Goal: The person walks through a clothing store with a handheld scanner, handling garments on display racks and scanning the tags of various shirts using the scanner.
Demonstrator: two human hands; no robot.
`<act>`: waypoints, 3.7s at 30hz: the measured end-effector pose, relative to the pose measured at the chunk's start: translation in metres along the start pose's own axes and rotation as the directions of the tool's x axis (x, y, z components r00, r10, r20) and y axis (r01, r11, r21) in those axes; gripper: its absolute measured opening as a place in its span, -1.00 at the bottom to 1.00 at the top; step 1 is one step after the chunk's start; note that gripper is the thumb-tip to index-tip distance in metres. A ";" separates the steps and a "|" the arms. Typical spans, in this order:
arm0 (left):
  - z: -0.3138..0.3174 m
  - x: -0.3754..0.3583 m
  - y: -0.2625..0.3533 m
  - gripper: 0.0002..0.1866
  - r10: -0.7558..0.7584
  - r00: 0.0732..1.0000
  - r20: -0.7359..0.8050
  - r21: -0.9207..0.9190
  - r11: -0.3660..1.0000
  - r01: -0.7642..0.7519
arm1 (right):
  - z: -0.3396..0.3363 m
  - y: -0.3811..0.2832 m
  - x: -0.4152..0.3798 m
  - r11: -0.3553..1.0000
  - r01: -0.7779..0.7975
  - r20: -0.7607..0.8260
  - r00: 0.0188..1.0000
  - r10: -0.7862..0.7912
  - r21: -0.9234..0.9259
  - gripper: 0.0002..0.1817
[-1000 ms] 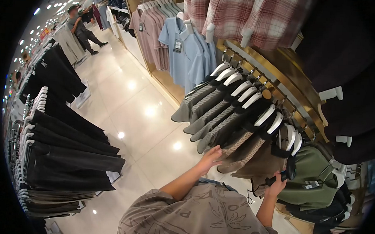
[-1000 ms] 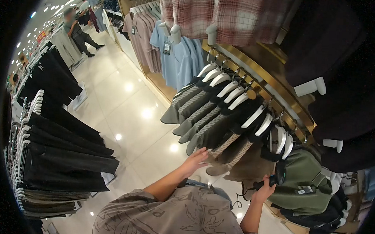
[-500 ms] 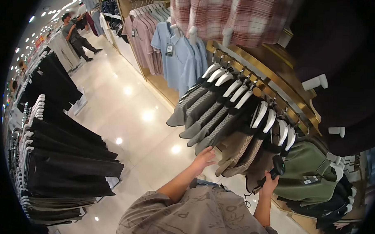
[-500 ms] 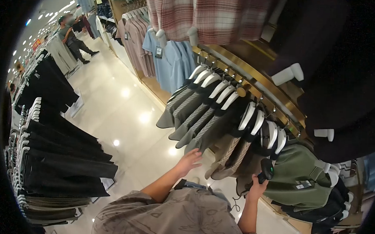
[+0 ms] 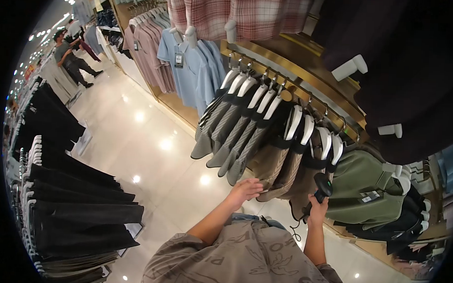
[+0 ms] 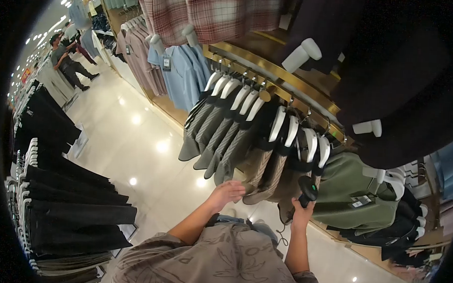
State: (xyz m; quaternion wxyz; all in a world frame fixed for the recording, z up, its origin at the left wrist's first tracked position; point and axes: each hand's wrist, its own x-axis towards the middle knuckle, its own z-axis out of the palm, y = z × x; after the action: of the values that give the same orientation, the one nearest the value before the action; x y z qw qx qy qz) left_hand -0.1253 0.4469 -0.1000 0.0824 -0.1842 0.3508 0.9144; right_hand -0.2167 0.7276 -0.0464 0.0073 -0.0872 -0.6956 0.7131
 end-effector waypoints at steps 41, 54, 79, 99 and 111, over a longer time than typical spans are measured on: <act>0.063 0.041 -0.041 -0.13 0.094 0.906 0.412 0.543 0.773 -0.327 | 0.010 -0.023 -0.025 0.991 -0.126 0.103 0.986 0.129 -0.035 -0.52; 0.063 0.047 -0.033 -0.12 0.094 0.906 0.412 0.597 0.723 -0.347 | -0.016 -0.010 -0.033 0.978 -0.128 0.053 0.989 0.138 -0.163 -0.64; 0.154 0.056 -0.093 -0.29 -0.298 0.818 0.492 0.696 0.699 -0.164 | -0.072 -0.008 -0.065 0.970 -0.075 -0.041 0.997 0.067 -0.231 -0.60; 0.271 0.116 -0.126 -0.26 0.283 0.947 0.151 0.602 0.734 -0.315 | -0.278 -0.016 -0.061 0.986 -0.167 -0.176 0.971 0.162 -0.009 -0.58; 0.387 0.131 -0.167 -0.26 0.373 0.884 0.283 0.575 0.672 -0.467 | -0.377 0.000 -0.096 0.982 -0.188 -0.321 0.932 0.168 -0.032 -0.56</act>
State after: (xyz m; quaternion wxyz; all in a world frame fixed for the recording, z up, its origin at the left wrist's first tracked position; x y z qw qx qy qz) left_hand -0.3071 0.8335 0.0117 -0.0492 0.0053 0.6610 0.7488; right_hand -0.0718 1.0889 -0.0415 0.0513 -0.2632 -0.6963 0.6658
